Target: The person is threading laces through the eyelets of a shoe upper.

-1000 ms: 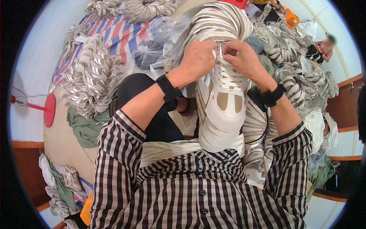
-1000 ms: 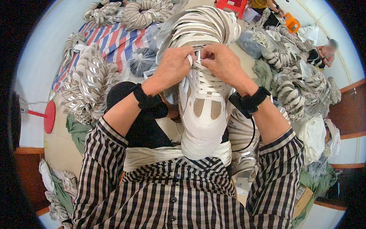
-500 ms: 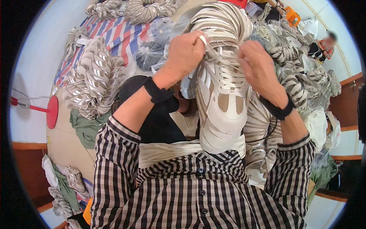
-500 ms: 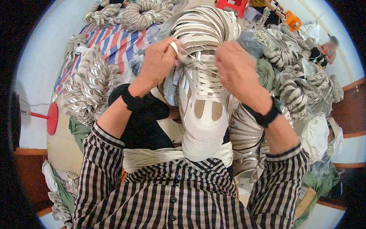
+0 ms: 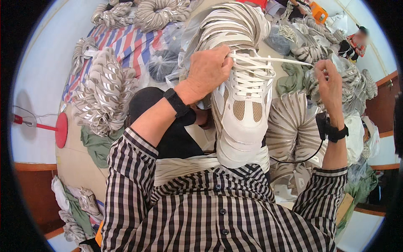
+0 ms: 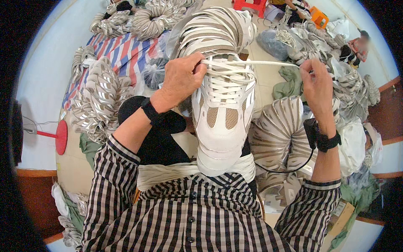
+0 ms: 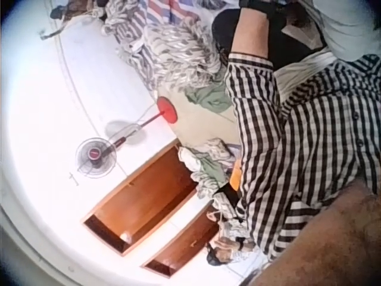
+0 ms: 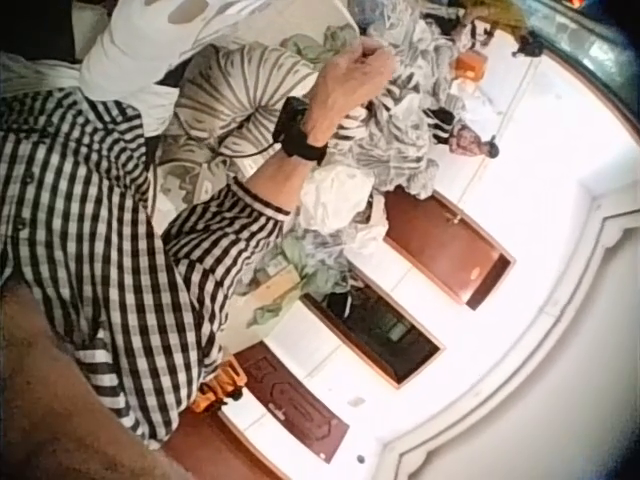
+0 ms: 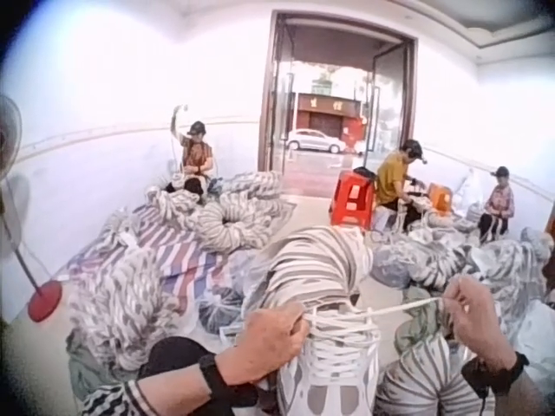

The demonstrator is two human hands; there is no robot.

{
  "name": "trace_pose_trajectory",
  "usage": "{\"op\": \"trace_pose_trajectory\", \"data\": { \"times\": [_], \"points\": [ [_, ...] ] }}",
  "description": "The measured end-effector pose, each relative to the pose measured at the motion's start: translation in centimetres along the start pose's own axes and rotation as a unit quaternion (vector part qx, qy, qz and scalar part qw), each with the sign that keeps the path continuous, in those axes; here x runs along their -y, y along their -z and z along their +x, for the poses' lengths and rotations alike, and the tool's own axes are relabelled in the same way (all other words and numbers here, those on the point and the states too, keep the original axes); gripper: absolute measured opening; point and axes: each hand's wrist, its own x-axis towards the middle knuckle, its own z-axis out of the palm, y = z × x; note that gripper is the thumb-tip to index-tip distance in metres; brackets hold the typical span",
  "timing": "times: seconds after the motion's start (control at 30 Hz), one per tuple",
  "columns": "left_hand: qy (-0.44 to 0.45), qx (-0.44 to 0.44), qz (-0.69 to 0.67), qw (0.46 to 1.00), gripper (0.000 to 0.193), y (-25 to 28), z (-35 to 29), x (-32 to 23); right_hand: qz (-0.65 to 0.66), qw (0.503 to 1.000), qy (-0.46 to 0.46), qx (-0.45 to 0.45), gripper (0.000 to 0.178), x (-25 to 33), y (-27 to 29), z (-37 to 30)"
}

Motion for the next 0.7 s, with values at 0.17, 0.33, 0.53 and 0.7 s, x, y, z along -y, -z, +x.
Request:
{"op": "trace_pose_trajectory", "data": {
  "times": [0.17, 0.33, 0.53, 0.7],
  "points": [
    [-0.018, 0.016, 0.018, 1.0, 0.009, -0.2, 0.0, 0.7, -0.01, 0.999, -0.03, -0.005, 0.006, -1.8, -0.2, 1.0],
    [0.032, 0.062, -0.055, 0.996, 0.013, 1.1, 0.2, 0.6, 0.128, 0.984, -0.1, 0.078, 0.008, -2.6, -0.2, 0.7],
    [0.107, 0.106, -0.186, 0.971, 0.016, 1.8, 0.8, 1.5, 0.292, 0.944, -0.131, 0.073, 0.017, 0.3, 1.2, 0.3],
    [0.193, 0.15, -0.188, 0.951, 0.019, 1.9, 2.0, 0.5, 0.407, 0.896, -0.164, 0.065, 0.02, 2.7, 1.1, 0.3]
  ]
}}
